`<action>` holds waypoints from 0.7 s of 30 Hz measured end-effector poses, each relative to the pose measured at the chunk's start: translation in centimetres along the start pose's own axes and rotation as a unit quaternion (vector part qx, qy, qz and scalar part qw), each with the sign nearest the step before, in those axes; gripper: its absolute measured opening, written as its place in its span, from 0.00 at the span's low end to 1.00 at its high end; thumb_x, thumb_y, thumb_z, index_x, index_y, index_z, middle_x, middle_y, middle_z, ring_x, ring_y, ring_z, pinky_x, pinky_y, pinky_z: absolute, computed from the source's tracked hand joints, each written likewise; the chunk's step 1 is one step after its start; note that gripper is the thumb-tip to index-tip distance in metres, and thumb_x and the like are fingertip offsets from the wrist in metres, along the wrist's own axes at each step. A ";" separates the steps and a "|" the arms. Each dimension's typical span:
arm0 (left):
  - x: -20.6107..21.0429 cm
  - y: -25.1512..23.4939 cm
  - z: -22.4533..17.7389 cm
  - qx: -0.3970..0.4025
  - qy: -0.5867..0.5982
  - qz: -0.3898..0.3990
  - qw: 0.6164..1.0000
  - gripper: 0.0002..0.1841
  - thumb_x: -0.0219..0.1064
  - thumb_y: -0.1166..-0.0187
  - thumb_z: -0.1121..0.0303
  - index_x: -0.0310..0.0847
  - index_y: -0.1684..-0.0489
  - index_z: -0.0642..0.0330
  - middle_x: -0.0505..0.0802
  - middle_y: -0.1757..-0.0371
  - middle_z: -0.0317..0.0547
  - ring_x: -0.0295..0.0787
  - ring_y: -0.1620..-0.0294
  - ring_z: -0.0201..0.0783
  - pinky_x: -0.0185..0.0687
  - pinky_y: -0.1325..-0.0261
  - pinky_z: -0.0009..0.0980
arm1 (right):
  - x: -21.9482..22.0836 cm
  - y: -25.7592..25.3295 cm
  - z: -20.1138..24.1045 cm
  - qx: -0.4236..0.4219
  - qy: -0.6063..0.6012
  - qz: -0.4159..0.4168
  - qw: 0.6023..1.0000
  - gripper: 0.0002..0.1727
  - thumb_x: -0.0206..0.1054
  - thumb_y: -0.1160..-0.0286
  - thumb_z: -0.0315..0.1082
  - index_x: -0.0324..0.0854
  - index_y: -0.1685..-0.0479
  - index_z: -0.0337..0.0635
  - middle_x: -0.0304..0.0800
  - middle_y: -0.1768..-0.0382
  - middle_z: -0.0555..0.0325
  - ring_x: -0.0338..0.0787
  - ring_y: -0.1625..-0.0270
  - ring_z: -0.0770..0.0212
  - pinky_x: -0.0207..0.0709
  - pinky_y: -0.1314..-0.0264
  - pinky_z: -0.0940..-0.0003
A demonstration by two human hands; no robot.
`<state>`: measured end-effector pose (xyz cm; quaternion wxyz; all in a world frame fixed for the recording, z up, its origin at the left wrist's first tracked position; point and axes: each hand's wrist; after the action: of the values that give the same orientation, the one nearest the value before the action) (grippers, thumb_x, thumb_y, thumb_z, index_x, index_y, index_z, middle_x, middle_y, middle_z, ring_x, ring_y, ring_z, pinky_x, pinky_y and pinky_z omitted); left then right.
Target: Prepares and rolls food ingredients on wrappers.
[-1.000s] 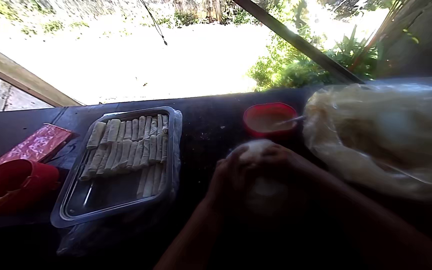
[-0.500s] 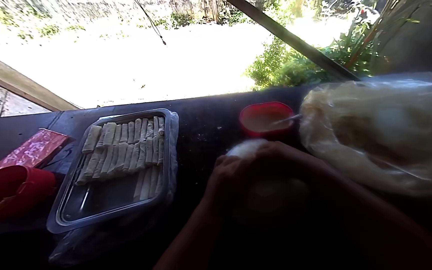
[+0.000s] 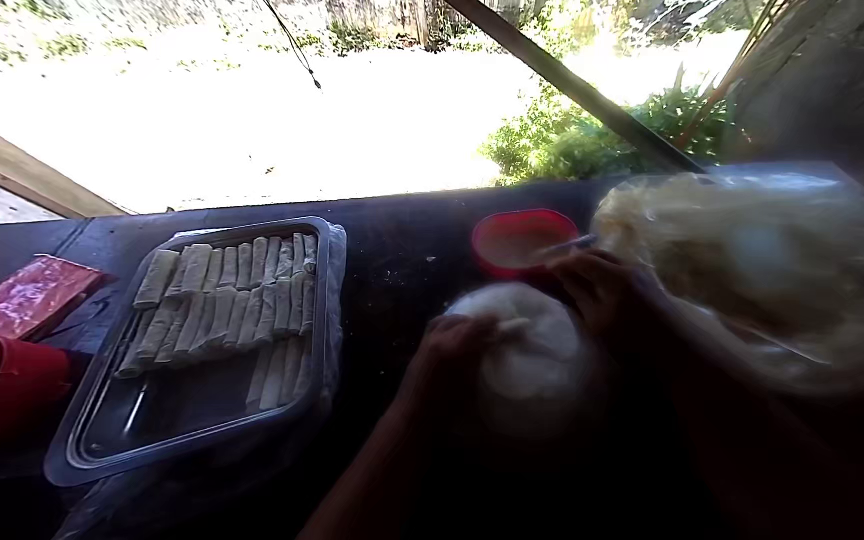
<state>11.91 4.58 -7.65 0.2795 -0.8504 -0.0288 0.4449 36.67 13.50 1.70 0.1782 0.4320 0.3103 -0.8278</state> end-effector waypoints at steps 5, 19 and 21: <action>0.3 0.1 0.2 0.003 0.001 -0.007 1.000 0.14 0.58 0.10 0.58 0.87 0.40 0.49 0.97 0.50 0.30 0.91 0.42 0.31 0.79 0.28 0.40 | -2.3 -3.2 0.1 0.038 0.154 0.059 0.986 0.14 0.60 0.16 0.30 0.91 0.42 0.46 0.91 0.49 0.53 0.90 0.44 0.53 0.85 0.42 0.50; 1.0 0.2 -0.1 -0.013 0.000 -0.043 0.999 0.14 0.55 0.09 0.59 0.89 0.43 0.46 0.97 0.54 0.29 0.92 0.45 0.29 0.80 0.29 0.38 | 7.4 -12.6 -4.5 0.170 0.278 0.361 0.874 0.12 0.68 0.21 0.40 0.92 0.49 0.45 0.88 0.37 0.43 0.82 0.30 0.37 0.73 0.36 0.25; 1.0 0.2 -0.1 -0.014 0.001 -0.049 0.999 0.14 0.56 0.09 0.59 0.89 0.44 0.47 0.97 0.55 0.29 0.92 0.46 0.29 0.80 0.29 0.38 | 6.2 -12.8 -3.9 0.154 0.282 0.374 0.870 0.12 0.64 0.19 0.38 0.91 0.51 0.43 0.90 0.42 0.44 0.84 0.32 0.39 0.77 0.38 0.30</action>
<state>12.55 4.64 -8.51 0.2892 -0.8523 -0.0767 0.4290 28.32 25.42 -0.46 0.3106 0.7532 0.0306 -0.5790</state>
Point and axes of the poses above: each hand's wrist, its own y-axis away from the middle knuckle, its own x-axis out of the palm, z = x × y
